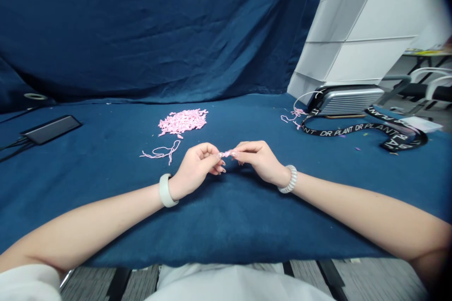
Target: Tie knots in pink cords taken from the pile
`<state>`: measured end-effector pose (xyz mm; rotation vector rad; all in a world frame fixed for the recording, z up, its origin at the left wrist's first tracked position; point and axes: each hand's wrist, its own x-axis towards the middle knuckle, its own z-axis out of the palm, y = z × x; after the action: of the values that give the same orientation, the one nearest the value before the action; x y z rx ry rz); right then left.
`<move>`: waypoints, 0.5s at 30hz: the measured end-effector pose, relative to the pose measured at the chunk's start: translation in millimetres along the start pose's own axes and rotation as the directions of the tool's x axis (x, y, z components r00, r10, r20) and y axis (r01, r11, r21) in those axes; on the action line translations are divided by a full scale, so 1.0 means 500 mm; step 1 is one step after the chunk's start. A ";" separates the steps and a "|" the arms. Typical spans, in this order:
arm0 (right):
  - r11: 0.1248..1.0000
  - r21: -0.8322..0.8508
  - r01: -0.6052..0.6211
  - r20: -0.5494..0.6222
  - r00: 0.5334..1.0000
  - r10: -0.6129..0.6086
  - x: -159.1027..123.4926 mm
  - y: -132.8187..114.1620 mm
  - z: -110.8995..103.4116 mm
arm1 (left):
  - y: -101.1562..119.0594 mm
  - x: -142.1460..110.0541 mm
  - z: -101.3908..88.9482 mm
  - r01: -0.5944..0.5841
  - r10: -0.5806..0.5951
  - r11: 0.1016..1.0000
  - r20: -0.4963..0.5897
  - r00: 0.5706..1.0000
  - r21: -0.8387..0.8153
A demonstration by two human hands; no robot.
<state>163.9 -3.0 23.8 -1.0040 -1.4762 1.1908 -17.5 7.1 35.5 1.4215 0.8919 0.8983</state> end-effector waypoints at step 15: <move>0.988 -0.084 -0.129 0.300 0.942 0.149 0.005 -0.005 0.010 | -0.009 0.004 0.000 0.003 -0.012 0.993 0.078 0.997 0.118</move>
<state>158.6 -1.8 26.2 -1.0140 -1.7148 1.4603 -16.8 9.0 30.9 1.5434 0.9025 0.7896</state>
